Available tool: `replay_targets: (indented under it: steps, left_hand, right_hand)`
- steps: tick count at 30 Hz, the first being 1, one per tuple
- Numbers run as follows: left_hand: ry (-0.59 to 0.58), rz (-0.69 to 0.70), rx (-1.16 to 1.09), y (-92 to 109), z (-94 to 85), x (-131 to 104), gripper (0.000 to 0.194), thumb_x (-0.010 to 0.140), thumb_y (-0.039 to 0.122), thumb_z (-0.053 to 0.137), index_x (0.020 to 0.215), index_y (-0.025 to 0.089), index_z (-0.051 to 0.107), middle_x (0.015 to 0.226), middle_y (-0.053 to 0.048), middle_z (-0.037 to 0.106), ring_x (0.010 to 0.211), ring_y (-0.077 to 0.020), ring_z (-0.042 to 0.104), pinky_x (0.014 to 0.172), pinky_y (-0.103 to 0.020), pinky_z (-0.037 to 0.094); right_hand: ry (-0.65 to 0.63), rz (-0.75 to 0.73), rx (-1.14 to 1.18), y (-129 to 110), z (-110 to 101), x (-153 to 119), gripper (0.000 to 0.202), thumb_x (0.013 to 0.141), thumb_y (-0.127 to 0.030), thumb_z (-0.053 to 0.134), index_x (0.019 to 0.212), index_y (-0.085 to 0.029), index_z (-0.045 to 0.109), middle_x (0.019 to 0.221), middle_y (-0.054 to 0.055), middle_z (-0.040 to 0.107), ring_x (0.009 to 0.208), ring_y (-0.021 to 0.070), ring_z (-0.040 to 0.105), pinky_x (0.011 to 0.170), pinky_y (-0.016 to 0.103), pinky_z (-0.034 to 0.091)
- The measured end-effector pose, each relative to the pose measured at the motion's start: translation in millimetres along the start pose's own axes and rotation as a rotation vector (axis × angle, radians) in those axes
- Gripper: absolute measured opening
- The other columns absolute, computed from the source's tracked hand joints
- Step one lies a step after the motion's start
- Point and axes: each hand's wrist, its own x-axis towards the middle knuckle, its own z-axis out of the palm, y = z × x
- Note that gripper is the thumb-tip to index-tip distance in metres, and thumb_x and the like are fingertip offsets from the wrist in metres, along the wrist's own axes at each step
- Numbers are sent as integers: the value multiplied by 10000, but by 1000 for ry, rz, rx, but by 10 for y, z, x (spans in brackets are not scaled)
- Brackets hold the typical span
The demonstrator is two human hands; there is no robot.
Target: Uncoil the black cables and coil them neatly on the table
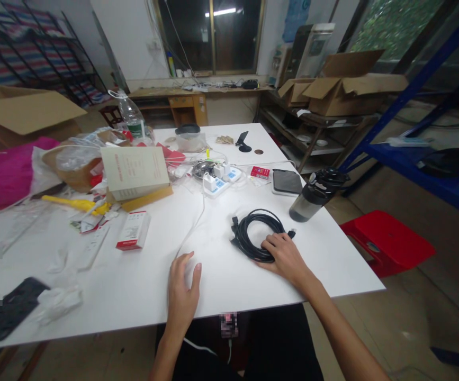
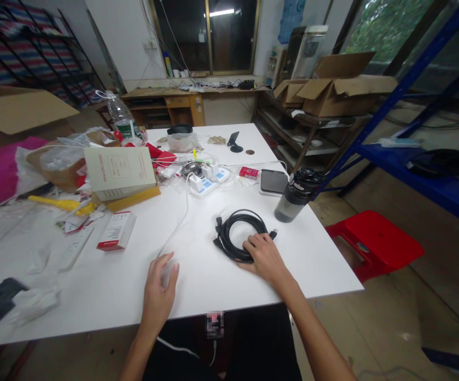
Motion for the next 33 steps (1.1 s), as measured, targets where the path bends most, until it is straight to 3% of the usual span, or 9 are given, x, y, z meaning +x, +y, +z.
replay_targets:
  steps: [4, 7, 10, 13, 19, 33]
  left_hand:
    - [5, -30, -39, 23, -1, 10, 311, 994, 427, 696, 1251, 254, 729, 1287, -127, 705, 1279, -335, 631, 1191, -562, 439]
    - [15, -55, -61, 42, -5, 16, 333, 971, 468, 719, 1223, 252, 744, 1259, -125, 710, 1259, -338, 640, 1197, -567, 442]
    - [21, -54, -54, 52, -10, 16, 332, 977, 474, 712, 1220, 251, 746, 1254, -123, 707, 1256, -333, 642, 1190, -560, 451]
    - [35, -64, -81, 64, -12, 11, 308, 965, 455, 737, 1205, 262, 759, 1242, -114, 711, 1248, -327, 646, 1189, -531, 455]
    - [41, -67, -100, 109, -14, 6, 270, 975, 434, 721, 1164, 247, 770, 1206, -108, 725, 1201, -310, 660, 1172, -498, 460]
    - [42, -62, -11, 48, -5, 7, 297, 1027, 476, 643, 1160, 235, 754, 1191, -90, 741, 1140, -276, 692, 1076, -434, 526]
  right_hand:
    - [11, 55, -35, 256, 49, 128, 487, 991, -672, 658, 911, -193, 689, 967, 93, 677, 963, 267, 584, 896, 414, 389]
    - [25, 79, -26, 316, 57, 171, 537, 961, -722, 667, 970, -186, 703, 1060, 118, 682, 1033, 291, 580, 961, 443, 407]
    - [131, 140, 4, 242, 38, 43, 638, 912, -750, 708, 1193, -178, 685, 1269, 179, 648, 1175, 357, 562, 1033, 517, 422]
    - [291, 253, 42, 85, 32, -252, 680, 941, -679, 716, 1403, -200, 577, 1378, 210, 592, 1272, 389, 545, 1070, 566, 437]
    - [433, 458, 96, -119, 84, -731, 682, 990, -613, 684, 1481, -189, 475, 1357, 224, 575, 1267, 396, 567, 1031, 594, 485]
    - [476, 489, 217, -126, 31, -738, 625, 986, -475, 750, 1480, -208, 476, 1348, 193, 580, 1277, 370, 581, 1081, 613, 528]
